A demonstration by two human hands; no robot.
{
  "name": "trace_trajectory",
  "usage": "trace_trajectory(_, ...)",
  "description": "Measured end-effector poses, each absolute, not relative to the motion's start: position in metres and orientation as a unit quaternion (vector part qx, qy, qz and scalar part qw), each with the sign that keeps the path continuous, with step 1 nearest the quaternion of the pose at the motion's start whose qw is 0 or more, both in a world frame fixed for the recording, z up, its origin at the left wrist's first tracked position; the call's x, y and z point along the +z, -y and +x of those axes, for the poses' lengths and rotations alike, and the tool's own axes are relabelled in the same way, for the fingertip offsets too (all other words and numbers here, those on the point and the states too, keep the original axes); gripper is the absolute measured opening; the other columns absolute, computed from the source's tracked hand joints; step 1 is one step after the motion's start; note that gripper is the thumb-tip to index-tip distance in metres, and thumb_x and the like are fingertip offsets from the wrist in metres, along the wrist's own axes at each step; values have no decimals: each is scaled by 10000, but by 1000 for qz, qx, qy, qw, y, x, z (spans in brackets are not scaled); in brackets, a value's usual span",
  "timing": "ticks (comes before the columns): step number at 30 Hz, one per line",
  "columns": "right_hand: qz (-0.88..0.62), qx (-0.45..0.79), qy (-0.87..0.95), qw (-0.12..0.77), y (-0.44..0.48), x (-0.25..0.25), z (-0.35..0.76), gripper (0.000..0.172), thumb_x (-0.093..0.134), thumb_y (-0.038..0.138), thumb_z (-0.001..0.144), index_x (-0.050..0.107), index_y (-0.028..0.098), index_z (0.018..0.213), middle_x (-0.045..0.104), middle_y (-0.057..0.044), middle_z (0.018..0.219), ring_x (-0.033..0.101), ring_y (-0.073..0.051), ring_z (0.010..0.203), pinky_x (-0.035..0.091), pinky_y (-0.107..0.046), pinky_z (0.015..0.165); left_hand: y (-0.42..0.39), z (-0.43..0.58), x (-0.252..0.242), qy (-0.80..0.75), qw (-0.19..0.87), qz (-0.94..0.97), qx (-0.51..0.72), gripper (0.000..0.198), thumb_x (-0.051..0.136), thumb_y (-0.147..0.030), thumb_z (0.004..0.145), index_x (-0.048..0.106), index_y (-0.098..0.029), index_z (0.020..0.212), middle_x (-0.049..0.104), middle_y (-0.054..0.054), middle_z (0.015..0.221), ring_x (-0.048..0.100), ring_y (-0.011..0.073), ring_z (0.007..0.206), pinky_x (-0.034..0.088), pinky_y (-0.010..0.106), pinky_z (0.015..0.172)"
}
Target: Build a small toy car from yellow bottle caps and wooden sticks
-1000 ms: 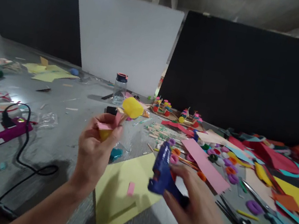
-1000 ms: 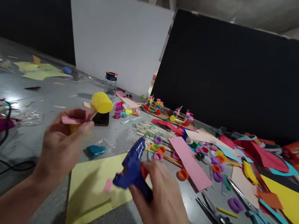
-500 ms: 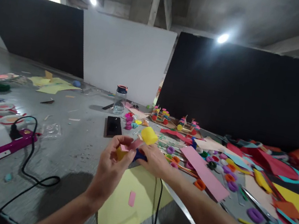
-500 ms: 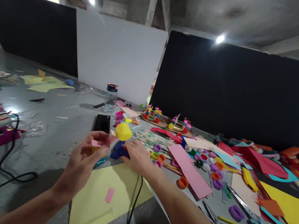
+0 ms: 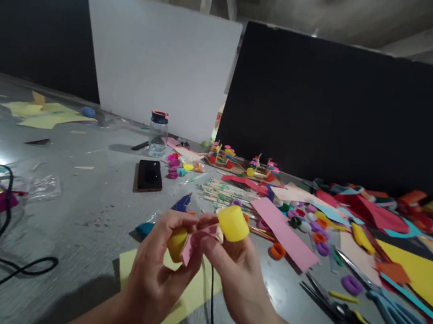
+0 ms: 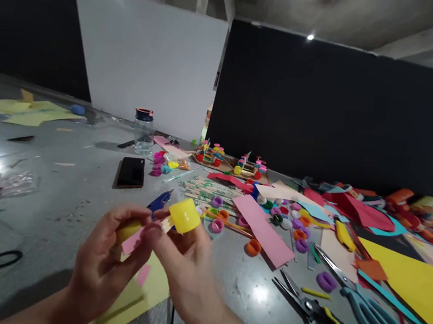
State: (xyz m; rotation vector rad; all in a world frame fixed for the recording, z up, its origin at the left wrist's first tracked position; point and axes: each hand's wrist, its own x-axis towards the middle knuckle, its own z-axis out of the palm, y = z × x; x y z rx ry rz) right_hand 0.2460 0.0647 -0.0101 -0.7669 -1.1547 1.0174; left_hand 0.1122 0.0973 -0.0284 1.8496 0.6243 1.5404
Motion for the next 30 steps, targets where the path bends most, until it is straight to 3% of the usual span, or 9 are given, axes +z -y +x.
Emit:
trace_trajectory(5, -301, 495, 440, 686, -67, -20, 235, 236, 716, 392, 903, 650, 231, 1063, 715, -41, 1023, 697, -223, 971, 552, -400, 925, -95, 116, -31, -232, 277, 724, 588, 379, 595, -84, 917, 540, -308, 1217, 619, 2, 1149, 608, 142, 1040, 497, 269, 945)
trace_trajectory(12, -288, 527, 398, 693, -61, -24, 227, 215, 709, 375, 911, 659, 249, 1078, 696, -18, 1006, 673, -195, 935, 542, -372, 925, -96, 112, -36, -227, 246, 745, 577, 457, 576, -39, 892, 515, -303, 1260, 611, 9, 1186, 577, 177, 1088, 471, 319, 952)
trace_trajectory(24, -265, 538, 364, 712, -62, -28, 226, 117, 658, 262, 964, 694, 233, 1072, 699, -24, 997, 653, -168, 918, 523, -312, 871, -98, 115, -35, -240, 206, 750, 580, 451, 625, -45, 866, 538, -274, 1245, 611, 1, 1133, 580, 148, 1023, 477, 265, 939)
trace_trajectory(30, -266, 540, 409, 686, -58, -31, 239, 140, 662, 259, 959, 680, 248, 1097, 682, -31, 1082, 635, -177, 984, 513, -325, 897, -98, 114, -38, -306, 328, 694, 563, 390, 661, -149, 897, 528, -317, 1224, 598, 3, 1131, 638, 158, 1003, 532, 281, 887)
